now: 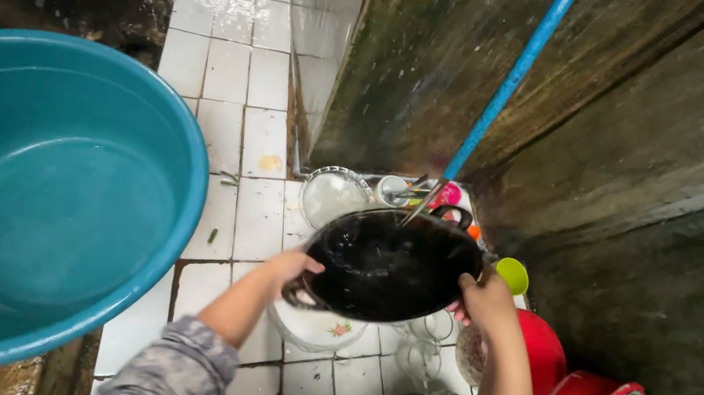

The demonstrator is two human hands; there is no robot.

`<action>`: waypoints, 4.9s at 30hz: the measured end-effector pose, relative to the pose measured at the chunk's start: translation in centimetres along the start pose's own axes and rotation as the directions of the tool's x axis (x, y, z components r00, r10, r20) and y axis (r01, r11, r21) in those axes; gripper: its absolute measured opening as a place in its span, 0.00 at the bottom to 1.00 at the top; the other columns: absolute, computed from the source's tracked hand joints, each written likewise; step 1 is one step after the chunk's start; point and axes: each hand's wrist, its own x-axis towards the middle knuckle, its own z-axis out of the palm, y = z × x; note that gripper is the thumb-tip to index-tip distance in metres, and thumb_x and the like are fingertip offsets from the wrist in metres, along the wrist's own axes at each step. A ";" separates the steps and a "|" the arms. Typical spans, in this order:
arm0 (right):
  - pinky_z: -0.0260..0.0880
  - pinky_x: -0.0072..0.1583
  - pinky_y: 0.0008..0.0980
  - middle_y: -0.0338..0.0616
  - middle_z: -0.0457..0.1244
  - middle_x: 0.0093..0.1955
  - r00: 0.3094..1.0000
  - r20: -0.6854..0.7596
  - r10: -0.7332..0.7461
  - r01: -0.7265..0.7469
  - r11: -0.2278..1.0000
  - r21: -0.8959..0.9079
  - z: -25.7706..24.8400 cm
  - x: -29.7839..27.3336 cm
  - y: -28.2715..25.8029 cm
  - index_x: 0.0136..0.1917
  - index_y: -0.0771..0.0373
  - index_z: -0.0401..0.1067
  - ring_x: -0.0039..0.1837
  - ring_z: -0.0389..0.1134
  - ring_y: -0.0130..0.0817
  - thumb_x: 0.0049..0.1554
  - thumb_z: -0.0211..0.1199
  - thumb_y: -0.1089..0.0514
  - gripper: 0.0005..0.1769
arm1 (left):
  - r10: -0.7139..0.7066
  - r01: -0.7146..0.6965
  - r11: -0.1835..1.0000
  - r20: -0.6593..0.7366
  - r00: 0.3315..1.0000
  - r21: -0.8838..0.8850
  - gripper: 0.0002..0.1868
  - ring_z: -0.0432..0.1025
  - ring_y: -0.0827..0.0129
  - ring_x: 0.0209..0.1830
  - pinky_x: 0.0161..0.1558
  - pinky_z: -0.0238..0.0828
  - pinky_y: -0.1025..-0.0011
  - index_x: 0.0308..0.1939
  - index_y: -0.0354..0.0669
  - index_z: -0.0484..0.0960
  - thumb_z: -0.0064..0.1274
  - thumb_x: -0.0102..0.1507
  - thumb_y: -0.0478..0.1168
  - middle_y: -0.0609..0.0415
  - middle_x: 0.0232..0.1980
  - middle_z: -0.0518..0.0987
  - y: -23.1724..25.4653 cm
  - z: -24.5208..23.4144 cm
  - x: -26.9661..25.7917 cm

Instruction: The person washes various dishes, pots, and glasses using water from a reservoir and plastic tubs.

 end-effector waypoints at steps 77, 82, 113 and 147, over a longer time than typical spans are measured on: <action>0.66 0.35 0.47 0.55 0.64 0.31 0.730 -0.387 -0.563 0.375 0.804 -0.461 0.3 -8.0 -6.9 0.73 0.59 0.64 0.31 0.67 0.52 0.59 0.61 0.56 0.30 | 0.606 -0.496 0.700 -0.059 0.794 0.514 0.07 0.74 0.72 0.32 0.38 0.73 0.72 0.38 0.37 0.82 0.63 0.58 0.33 0.55 0.35 0.82 2.1 -0.2 5.2; 0.67 0.37 0.49 0.57 0.65 0.30 0.607 -0.422 -0.674 0.319 0.692 -0.647 0.5 -9.7 -8.4 0.75 0.57 0.63 0.32 0.68 0.53 0.61 0.60 0.58 0.29 | 0.463 -0.408 0.697 0.066 0.884 0.589 0.10 0.76 0.65 0.38 0.44 0.73 0.69 0.46 0.36 0.84 0.58 0.61 0.34 0.51 0.39 0.84 0.1 3.3 4.9; 0.36 0.81 0.50 0.56 0.51 0.82 0.616 -0.352 -0.705 0.542 0.703 -0.460 15.7 3.6 3.5 0.77 0.56 0.57 0.85 0.41 0.56 0.60 0.62 0.59 0.34 | 0.825 -0.618 0.440 -0.021 0.565 0.651 0.16 0.76 0.69 0.34 0.41 0.72 0.69 0.56 0.43 0.80 0.52 0.64 0.39 0.50 0.36 0.84 5.9 5.5 -7.3; 0.45 0.80 0.49 0.34 0.49 0.82 0.773 0.028 -0.633 0.372 0.418 -0.829 10.4 6.2 0.5 0.81 0.45 0.55 0.84 0.46 0.41 0.63 0.51 0.40 0.34 | 0.363 -0.331 0.879 -0.031 0.931 0.342 0.22 0.77 0.69 0.34 0.35 0.78 0.67 0.57 0.46 0.79 0.50 0.59 0.30 0.56 0.40 0.83 2.7 6.6 -11.3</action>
